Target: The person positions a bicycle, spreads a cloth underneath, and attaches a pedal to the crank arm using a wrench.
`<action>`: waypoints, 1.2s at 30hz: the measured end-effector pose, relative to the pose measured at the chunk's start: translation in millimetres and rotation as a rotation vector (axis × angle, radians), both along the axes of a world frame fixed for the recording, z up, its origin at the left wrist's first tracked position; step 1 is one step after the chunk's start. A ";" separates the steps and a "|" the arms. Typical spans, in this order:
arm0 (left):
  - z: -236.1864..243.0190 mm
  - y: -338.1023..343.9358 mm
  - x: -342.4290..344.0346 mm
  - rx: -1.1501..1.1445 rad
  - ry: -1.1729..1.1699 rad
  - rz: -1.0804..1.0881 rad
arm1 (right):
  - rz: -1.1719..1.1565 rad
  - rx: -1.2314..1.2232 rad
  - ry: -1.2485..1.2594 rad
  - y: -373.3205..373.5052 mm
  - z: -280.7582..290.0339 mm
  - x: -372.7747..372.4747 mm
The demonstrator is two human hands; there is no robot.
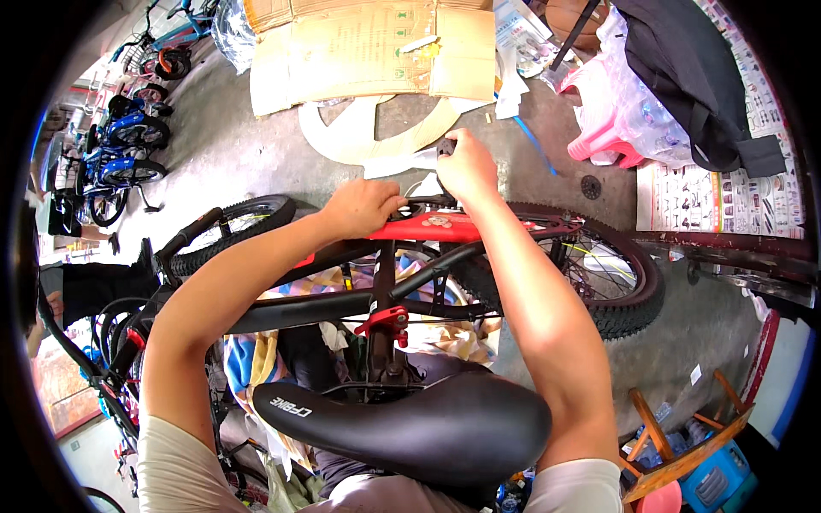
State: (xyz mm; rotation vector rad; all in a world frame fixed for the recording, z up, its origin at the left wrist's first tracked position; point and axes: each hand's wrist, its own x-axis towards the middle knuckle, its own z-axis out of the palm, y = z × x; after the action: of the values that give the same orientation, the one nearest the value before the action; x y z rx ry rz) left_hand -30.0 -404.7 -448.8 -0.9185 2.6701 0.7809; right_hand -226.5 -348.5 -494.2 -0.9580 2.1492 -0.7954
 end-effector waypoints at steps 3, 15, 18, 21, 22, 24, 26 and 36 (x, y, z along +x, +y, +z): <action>-12.4 -2.1 -0.2 0.021 -0.015 -0.057 | -0.005 0.005 -0.008 -1.2 -2.1 -0.5; -15.2 -0.4 -14.0 0.016 0.049 -0.057 | 0.046 -0.034 0.150 -2.3 -2.8 -0.6; -14.8 2.9 -29.7 -0.004 -0.034 0.066 | 0.044 -0.018 0.153 -3.5 -1.8 -2.1; -13.9 9.5 -39.5 -0.016 -0.065 0.135 | 0.021 -0.026 0.084 -1.7 -1.1 -1.8; -13.4 11.4 -41.4 -0.028 -0.101 0.142 | 0.014 -0.002 0.094 -0.5 -1.0 -1.6; -11.6 15.2 -42.2 -0.029 -0.138 0.151 | 0.010 0.035 0.104 3.5 -1.3 1.1; -8.2 16.6 -41.9 -0.014 -0.103 0.115 | 0.014 -0.007 0.199 2.8 -0.4 4.0; -8.3 4.8 -47.5 0.112 -0.159 0.123 | 0.054 0.124 0.163 -3.0 8.5 0.4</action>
State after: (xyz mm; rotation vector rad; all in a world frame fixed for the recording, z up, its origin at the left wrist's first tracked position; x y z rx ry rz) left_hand -77.6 -399.9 -457.0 -1.0760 2.4265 0.8367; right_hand -226.1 -351.5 -485.7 -1.0421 2.2715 -0.5680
